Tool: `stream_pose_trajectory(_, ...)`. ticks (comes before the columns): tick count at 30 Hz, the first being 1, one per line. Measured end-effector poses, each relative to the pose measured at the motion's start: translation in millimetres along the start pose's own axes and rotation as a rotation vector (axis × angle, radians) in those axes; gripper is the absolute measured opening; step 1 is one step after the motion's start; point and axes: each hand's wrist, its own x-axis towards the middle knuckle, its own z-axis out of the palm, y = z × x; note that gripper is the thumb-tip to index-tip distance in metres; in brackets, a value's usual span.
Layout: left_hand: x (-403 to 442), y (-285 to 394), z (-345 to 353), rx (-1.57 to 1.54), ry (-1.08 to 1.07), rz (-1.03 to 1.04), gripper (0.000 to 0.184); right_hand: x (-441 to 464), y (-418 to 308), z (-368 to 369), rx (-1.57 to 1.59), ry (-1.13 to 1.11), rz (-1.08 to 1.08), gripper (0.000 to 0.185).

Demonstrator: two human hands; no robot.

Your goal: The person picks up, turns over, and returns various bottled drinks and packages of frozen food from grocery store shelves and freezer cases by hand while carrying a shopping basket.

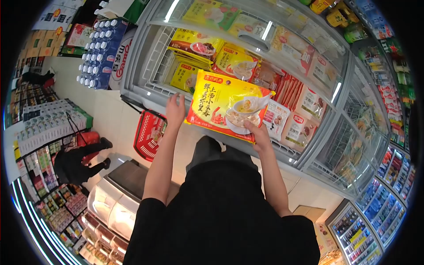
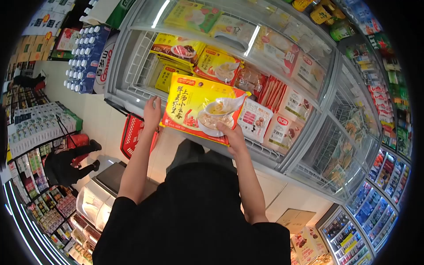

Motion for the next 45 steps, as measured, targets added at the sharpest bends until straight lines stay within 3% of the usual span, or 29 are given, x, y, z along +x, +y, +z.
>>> stream_pose_trajectory(1,8.2,-18.7,13.0,-0.007,0.004,0.005,0.046,9.8,0.9,-0.3,0.017,0.049,-0.026,0.051)
stream_pose_trajectory(3,12.7,-44.9,28.9,0.511,0.125,0.168,0.046,32.1,4.8,-7.8,0.015,0.102,-0.042,0.051)
stream_pose_trajectory(4,16.4,-53.6,30.3,0.541,0.092,0.177,0.047,46.1,5.2,-13.3,0.008,0.158,-0.032,0.05)
stream_pose_trajectory(11,37.6,-47.6,40.0,0.458,0.274,-0.103,0.036,177.5,-25.3,-36.2,-0.079,0.371,-0.056,0.044)
stream_pose_trajectory(14,38.0,-52.9,36.9,0.406,0.319,-0.081,0.028,233.9,-23.6,-46.1,-0.164,0.451,0.023,0.043)
stream_pose_trajectory(20,39.8,-46.1,35.2,0.394,0.285,-0.103,0.021,298.5,-9.2,-83.0,0.004,0.248,0.089,0.038)
stream_pose_trajectory(25,42.0,-47.9,37.0,0.383,0.342,-0.085,0.015,328.7,21.7,-89.1,0.029,0.353,0.086,0.047)
stream_pose_trajectory(27,42.5,-45.0,35.4,0.367,0.349,-0.071,0.013,330.6,28.5,-71.0,-0.26,0.596,-0.006,0.043)
stream_pose_trajectory(28,43.5,-45.1,35.1,0.369,0.354,-0.075,0.013,341.3,33.9,-86.8,-0.262,0.589,-0.005,0.043)
stream_pose_trajectory(30,42.6,-44.7,34.1,0.359,0.339,-0.089,0.013,358.9,40.3,-116.7,-0.914,0.685,-0.321,0.042)
stream_pose_trajectory(31,41.6,-45.1,34.0,0.36,0.339,-0.096,0.013,358.1,31.7,-98.5,-0.919,0.68,-0.318,0.042)
stream_pose_trajectory(33,43.6,-45.4,33.8,0.34,0.345,-0.094,0.012,363.7,9.7,-62.2,-1.393,0.845,-0.626,0.037)
stream_pose_trajectory(35,44.3,-45.3,33.6,0.343,0.355,-0.089,0.011,410.1,21.5,-49.4,-1.161,0.633,-0.602,0.041)
stream_pose_trajectory(37,44.6,-44.1,34.5,0.346,0.364,-0.084,0.01,405.1,10.2,32.2,-0.719,0.317,-0.114,0.046)
stream_pose_trajectory(38,45.2,-44.0,34.4,0.344,0.37,-0.078,0.01,416.1,11.4,41.0,-0.72,0.31,-0.114,0.046)
stream_pose_trajectory(40,44.5,-44.5,32.3,0.359,0.378,-0.083,0.01,438.6,21.7,59.2,-0.522,0.298,0.173,0.051)
stream_pose_trajectory(45,46.4,-44.1,32.1,0.312,0.376,-0.099,0.009,454.8,36.8,71.4,-0.293,0.269,0.226,0.056)
